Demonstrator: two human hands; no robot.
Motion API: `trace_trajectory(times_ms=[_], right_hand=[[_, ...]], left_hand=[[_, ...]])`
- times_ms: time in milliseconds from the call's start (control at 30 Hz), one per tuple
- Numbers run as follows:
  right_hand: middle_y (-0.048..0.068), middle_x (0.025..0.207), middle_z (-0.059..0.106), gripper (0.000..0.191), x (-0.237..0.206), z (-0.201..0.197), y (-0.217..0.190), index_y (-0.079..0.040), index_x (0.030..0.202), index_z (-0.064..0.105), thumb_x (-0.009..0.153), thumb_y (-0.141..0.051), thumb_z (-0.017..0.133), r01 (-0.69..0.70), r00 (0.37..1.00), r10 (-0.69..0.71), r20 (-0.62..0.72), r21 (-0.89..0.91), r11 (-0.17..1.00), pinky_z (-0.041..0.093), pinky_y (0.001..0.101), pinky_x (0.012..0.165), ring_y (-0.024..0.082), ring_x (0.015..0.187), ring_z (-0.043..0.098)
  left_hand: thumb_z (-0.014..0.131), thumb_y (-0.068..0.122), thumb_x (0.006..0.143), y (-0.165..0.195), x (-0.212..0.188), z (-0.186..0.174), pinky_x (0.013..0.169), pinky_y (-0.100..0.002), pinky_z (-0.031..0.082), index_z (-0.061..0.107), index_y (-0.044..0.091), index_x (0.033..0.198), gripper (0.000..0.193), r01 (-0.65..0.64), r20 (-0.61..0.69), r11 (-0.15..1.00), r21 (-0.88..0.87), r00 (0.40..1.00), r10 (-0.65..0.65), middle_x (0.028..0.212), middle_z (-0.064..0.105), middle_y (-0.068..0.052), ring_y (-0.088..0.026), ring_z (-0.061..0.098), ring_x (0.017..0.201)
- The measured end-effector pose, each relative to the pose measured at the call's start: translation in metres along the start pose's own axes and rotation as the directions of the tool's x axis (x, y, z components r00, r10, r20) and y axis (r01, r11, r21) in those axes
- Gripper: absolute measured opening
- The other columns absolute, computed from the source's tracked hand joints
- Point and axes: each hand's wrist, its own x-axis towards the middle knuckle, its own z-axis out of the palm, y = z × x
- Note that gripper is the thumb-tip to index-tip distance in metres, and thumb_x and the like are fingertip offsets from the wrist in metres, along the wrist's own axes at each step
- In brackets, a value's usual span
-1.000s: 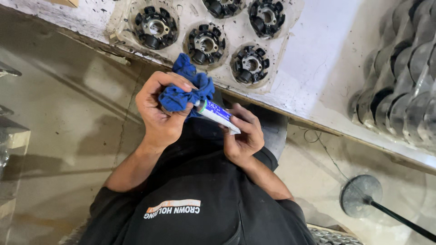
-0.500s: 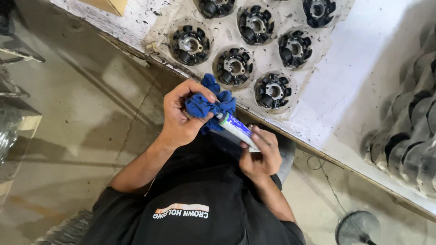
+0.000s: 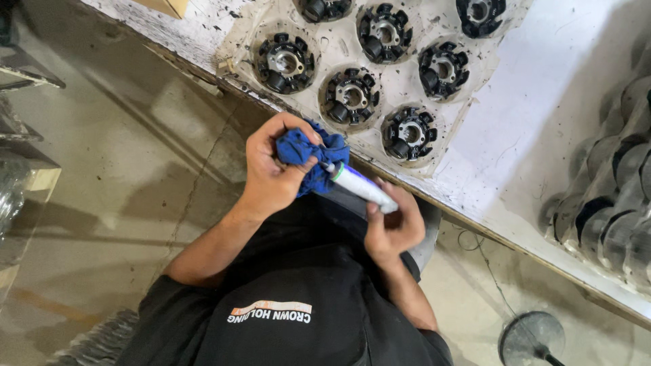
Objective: The person sits at a workbench with trays of black rotor-like components. They pick up components from the trays, apply adhesive from a tube onto each part by hand, wipe the tube with a blue cloth, and place the treated parts back into the trays.
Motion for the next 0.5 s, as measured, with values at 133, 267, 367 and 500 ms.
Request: trace_trajectory(times_ms=[133, 267, 367, 500], right_hand=[[0.016, 0.115, 0.069, 0.033, -0.001, 0.002, 0.014, 0.006, 0.131, 0.063, 0.099, 0.000, 0.070, -0.406, 0.909, 0.403, 0.109, 0.454, 0.793, 0.058, 0.0422, 0.096, 0.023, 0.103, 0.068], [0.017, 0.111, 0.069, 0.034, 0.004, 0.003, 0.022, 0.005, 0.133, 0.061, 0.102, -0.007, 0.067, -0.571, 0.808, 0.504, 0.305, 0.618, 0.541, 0.057, 0.0429, 0.094, 0.023, 0.096, 0.067], [0.015, 0.114, 0.069, 0.037, 0.007, 0.004, 0.022, 0.001, 0.135, 0.060, 0.101, -0.013, 0.067, -0.645, 0.727, 0.534, 0.431, 0.695, 0.317, 0.055, 0.0407, 0.093, 0.024, 0.095, 0.067], [0.014, 0.119, 0.069, 0.037, 0.006, 0.000, 0.023, -0.002, 0.134, 0.061, 0.100, -0.014, 0.067, -0.648, 0.699, 0.526, 0.484, 0.741, 0.179, 0.055, 0.0392, 0.092, 0.023, 0.097, 0.065]], left_hand=[[0.066, -0.011, 0.087, -0.008, 0.001, -0.006, 0.098, -0.028, 0.052, 0.063, 0.002, 0.106, 0.024, 0.102, 0.019, 0.981, -0.167, 0.995, -0.100, 0.103, 0.068, -0.004, -0.012, 0.065, 0.102], [0.065, -0.012, 0.087, -0.011, 0.002, -0.006, 0.096, -0.029, 0.051, 0.065, 0.001, 0.107, 0.024, 0.204, 0.019, 0.916, -0.345, 0.977, -0.211, 0.103, 0.067, -0.003, -0.014, 0.064, 0.102], [0.066, -0.010, 0.090, -0.002, 0.006, -0.002, 0.097, -0.029, 0.052, 0.066, 0.002, 0.109, 0.022, 0.232, 0.039, 0.862, -0.451, 0.970, -0.241, 0.103, 0.067, -0.003, -0.014, 0.063, 0.101], [0.067, -0.016, 0.090, 0.027, 0.018, -0.011, 0.099, -0.030, 0.054, 0.066, 0.004, 0.107, 0.026, -0.003, -0.092, 0.991, -0.137, 0.996, -0.010, 0.105, 0.068, -0.004, -0.015, 0.064, 0.105]])
